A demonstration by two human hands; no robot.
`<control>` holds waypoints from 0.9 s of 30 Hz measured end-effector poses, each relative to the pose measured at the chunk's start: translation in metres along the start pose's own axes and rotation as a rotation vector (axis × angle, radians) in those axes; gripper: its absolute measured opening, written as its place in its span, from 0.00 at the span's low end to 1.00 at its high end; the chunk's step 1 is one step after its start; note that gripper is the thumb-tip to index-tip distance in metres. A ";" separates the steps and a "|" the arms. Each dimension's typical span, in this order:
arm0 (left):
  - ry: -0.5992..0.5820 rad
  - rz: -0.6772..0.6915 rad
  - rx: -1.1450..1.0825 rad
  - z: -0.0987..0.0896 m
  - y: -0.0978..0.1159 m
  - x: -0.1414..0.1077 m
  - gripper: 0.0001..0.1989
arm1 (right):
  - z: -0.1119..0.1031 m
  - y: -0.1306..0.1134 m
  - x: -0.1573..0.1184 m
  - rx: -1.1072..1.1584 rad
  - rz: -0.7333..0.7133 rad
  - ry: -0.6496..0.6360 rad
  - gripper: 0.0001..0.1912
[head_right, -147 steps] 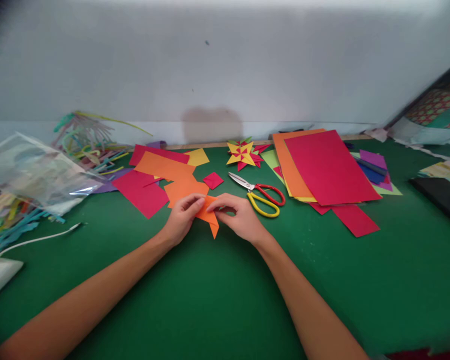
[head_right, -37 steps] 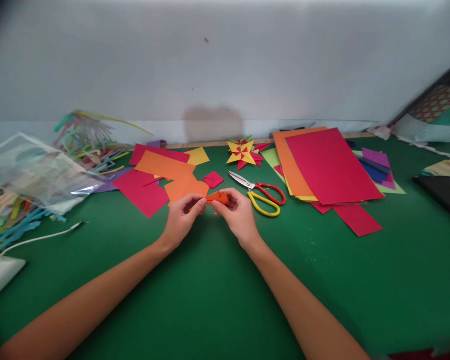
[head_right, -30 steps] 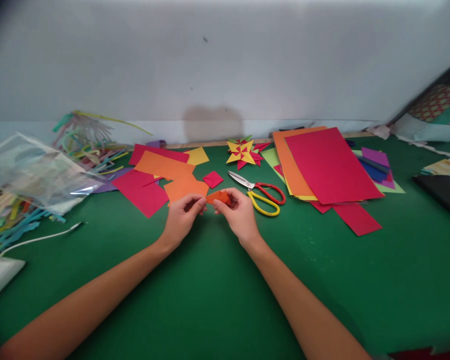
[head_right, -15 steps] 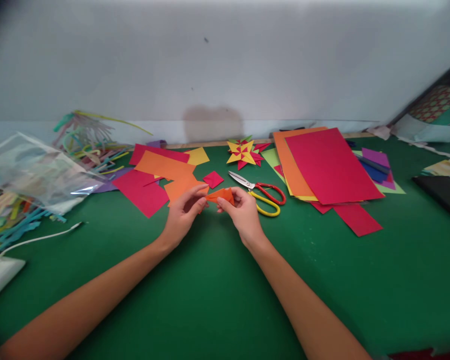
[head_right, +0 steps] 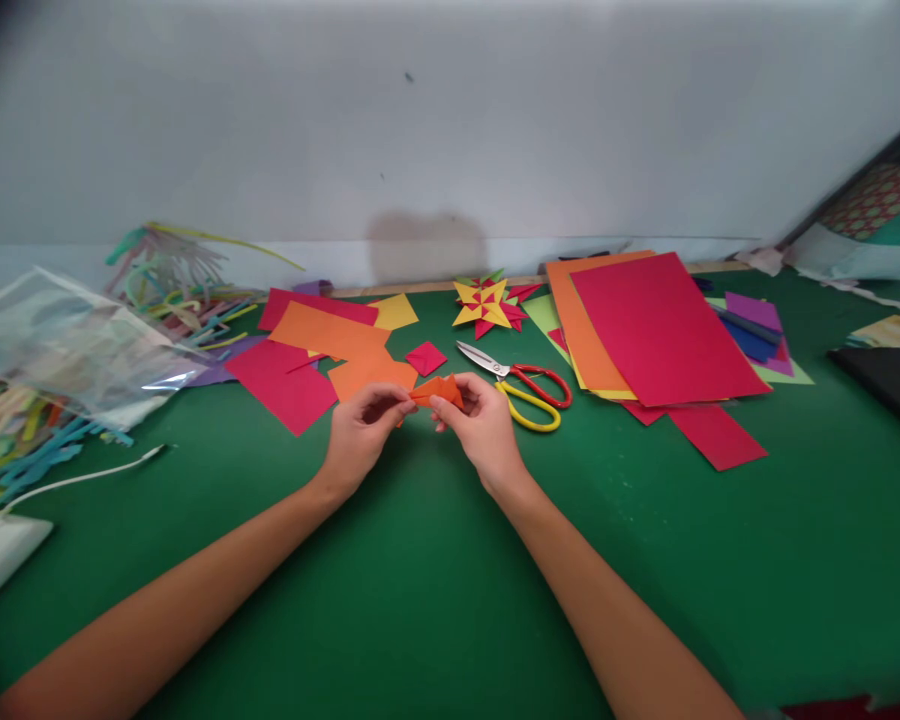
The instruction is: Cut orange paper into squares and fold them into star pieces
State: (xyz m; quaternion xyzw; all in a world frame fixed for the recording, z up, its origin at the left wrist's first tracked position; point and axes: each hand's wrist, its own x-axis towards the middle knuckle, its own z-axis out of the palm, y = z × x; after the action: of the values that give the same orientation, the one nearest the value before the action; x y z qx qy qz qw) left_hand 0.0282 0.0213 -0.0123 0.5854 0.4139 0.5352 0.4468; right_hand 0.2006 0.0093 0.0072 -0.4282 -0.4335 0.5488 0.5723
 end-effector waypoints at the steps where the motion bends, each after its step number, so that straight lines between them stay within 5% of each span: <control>1: 0.004 -0.012 -0.008 0.000 0.000 0.000 0.05 | 0.000 0.001 0.000 -0.004 -0.002 0.002 0.13; 11: 0.032 -0.096 -0.098 0.003 0.003 -0.001 0.05 | -0.003 0.003 0.002 -0.044 -0.007 0.018 0.13; 27: 0.031 -0.051 -0.035 0.000 0.002 0.001 0.13 | -0.006 0.003 0.004 -0.063 -0.002 0.050 0.15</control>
State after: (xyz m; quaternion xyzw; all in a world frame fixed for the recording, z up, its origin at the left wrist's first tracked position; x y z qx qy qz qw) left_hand 0.0280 0.0221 -0.0099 0.5583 0.4261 0.5399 0.4639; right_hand 0.2053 0.0134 0.0027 -0.4593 -0.4366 0.5231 0.5699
